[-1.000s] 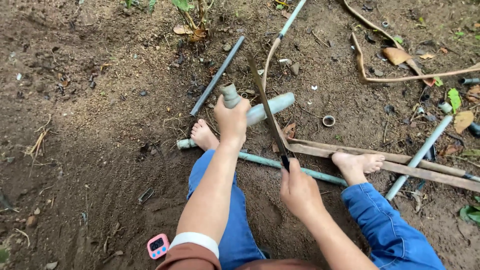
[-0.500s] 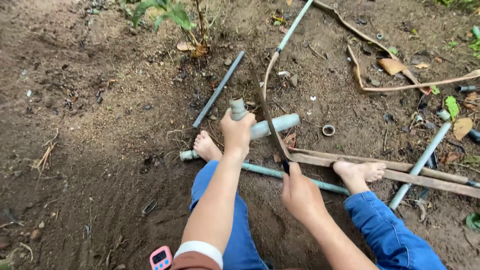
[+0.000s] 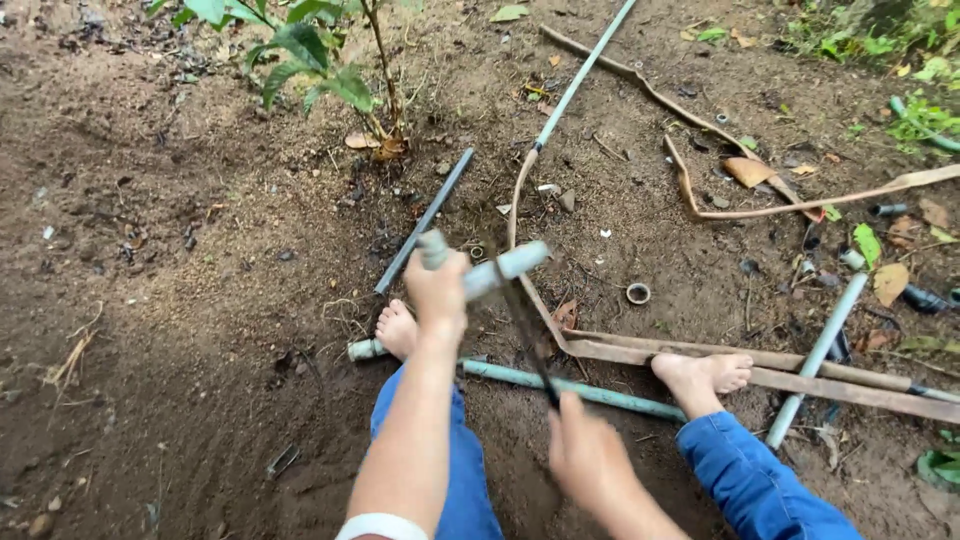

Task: Cutting a PVC pipe using a handheld saw blade while sitting on the ground.

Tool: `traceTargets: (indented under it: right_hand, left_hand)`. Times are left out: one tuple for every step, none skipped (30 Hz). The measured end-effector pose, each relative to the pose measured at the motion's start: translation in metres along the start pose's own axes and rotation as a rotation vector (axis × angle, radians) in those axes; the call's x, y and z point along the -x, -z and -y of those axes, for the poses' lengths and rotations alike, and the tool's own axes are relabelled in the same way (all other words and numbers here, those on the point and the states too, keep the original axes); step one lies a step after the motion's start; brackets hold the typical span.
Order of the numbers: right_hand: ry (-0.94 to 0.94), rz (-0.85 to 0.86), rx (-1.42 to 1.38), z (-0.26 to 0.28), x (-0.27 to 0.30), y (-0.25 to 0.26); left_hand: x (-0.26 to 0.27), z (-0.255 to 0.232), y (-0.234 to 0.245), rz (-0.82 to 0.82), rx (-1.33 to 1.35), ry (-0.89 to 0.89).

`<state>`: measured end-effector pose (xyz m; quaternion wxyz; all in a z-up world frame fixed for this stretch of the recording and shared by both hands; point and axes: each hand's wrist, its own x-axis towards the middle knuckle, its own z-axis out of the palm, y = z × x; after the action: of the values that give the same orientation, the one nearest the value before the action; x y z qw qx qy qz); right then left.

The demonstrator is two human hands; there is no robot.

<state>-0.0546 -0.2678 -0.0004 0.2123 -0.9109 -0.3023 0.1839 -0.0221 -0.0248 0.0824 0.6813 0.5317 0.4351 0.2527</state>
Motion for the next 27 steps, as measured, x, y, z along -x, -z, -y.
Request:
traceTargets:
  right_hand:
    - [0.010, -0.026, -0.057, -0.004, 0.003, -0.007]
    - [0.022, -0.047, -0.113, -0.006, 0.008, -0.016]
    - [0.023, -0.045, -0.108, -0.002, -0.004, 0.002]
    - [-0.020, -0.040, -0.098, 0.004, -0.015, 0.017]
    - [-0.064, -0.035, -0.087, 0.012, -0.025, 0.033]
    - [-0.058, -0.036, -0.086, 0.019, -0.020, 0.039]
    - [-0.100, 0.052, -0.047, 0.027, -0.015, 0.045]
    - [-0.144, 0.137, -0.007, 0.034, -0.011, 0.053]
    - [-0.140, 0.132, -0.004, 0.019, -0.003, 0.031]
    - [-0.093, 0.065, -0.036, 0.004, 0.006, 0.007]
    - [-0.045, -0.002, -0.069, -0.011, 0.016, -0.017]
    - [-0.037, 0.009, -0.067, -0.011, 0.011, -0.015]
    - [-0.074, 0.002, -0.043, -0.011, 0.006, -0.012]
    - [-0.112, -0.008, -0.025, -0.010, -0.001, -0.008]
    - [-0.104, 0.001, -0.028, -0.006, -0.002, 0.001]
    - [-0.084, -0.037, -0.030, -0.001, -0.010, 0.011]
    - [-0.065, -0.074, -0.032, 0.004, -0.017, 0.022]
    - [-0.061, -0.066, -0.034, -0.004, -0.010, 0.011]
    - [-0.039, -0.046, -0.032, -0.011, -0.004, 0.000]
    - [-0.011, -0.039, -0.025, -0.018, -0.005, -0.007]
    - [-0.002, -0.042, -0.021, -0.022, -0.005, -0.014]
    - [-0.020, -0.056, -0.031, -0.027, 0.000, -0.024]
    - [-0.037, -0.070, -0.041, -0.034, 0.006, -0.034]
    - [-0.036, -0.058, -0.044, -0.024, -0.004, -0.018]
    - [-0.107, -0.050, -0.046, -0.013, -0.014, -0.001]
    - [-0.175, -0.054, -0.051, -0.002, -0.030, 0.018]
    - [-0.170, -0.051, -0.054, -0.008, -0.028, 0.012]
  left_hand:
    - [-0.001, -0.001, 0.000, -0.005, 0.006, 0.015]
    - [-0.001, 0.001, 0.003, -0.013, 0.011, 0.033]
    - [0.003, 0.020, -0.009, -0.016, 0.016, 0.035]
    - [0.007, 0.038, -0.018, 0.065, -0.067, -0.015]
    - [0.011, 0.055, -0.027, 0.145, -0.150, -0.064]
    - [0.008, 0.045, -0.020, 0.142, -0.148, -0.067]
    - [0.005, 0.034, -0.014, 0.098, -0.076, -0.040]
    - [0.001, 0.023, -0.010, 0.058, -0.002, -0.015]
    - [-0.012, 0.026, -0.006, 0.058, 0.002, -0.020]
    - [-0.025, 0.032, 0.001, 0.010, 0.058, -0.056]
    - [-0.037, 0.039, 0.008, -0.037, 0.115, -0.091]
    - [-0.036, 0.043, 0.004, -0.051, 0.116, -0.089]
    - [-0.034, 0.046, -0.001, -0.037, 0.113, -0.055]
    - [-0.034, 0.047, -0.006, -0.020, 0.106, -0.024]
    - [-0.021, 0.054, -0.008, -0.031, 0.103, -0.024]
    - [-0.012, 0.058, -0.012, 0.050, 0.080, -0.083]
    - [-0.003, 0.062, -0.017, 0.130, 0.055, -0.142]
    - [-0.010, 0.054, -0.010, 0.122, 0.052, -0.139]
    - [-0.017, 0.046, -0.003, 0.043, 0.074, -0.078]
    - [-0.029, 0.033, -0.001, -0.033, 0.106, -0.028]
    - [-0.033, 0.033, 0.001, -0.036, 0.113, -0.035]
    - [-0.034, 0.038, 0.003, -0.021, 0.117, -0.042]
    - [-0.035, 0.043, 0.006, -0.005, 0.121, -0.048]
    - [-0.017, 0.043, -0.002, -0.014, 0.116, -0.041]
    - [0.000, 0.044, -0.011, 0.092, -0.005, -0.050]
    - [0.014, 0.039, -0.022, 0.202, -0.124, -0.069]
    - [0.012, 0.033, -0.019, 0.197, -0.126, -0.071]
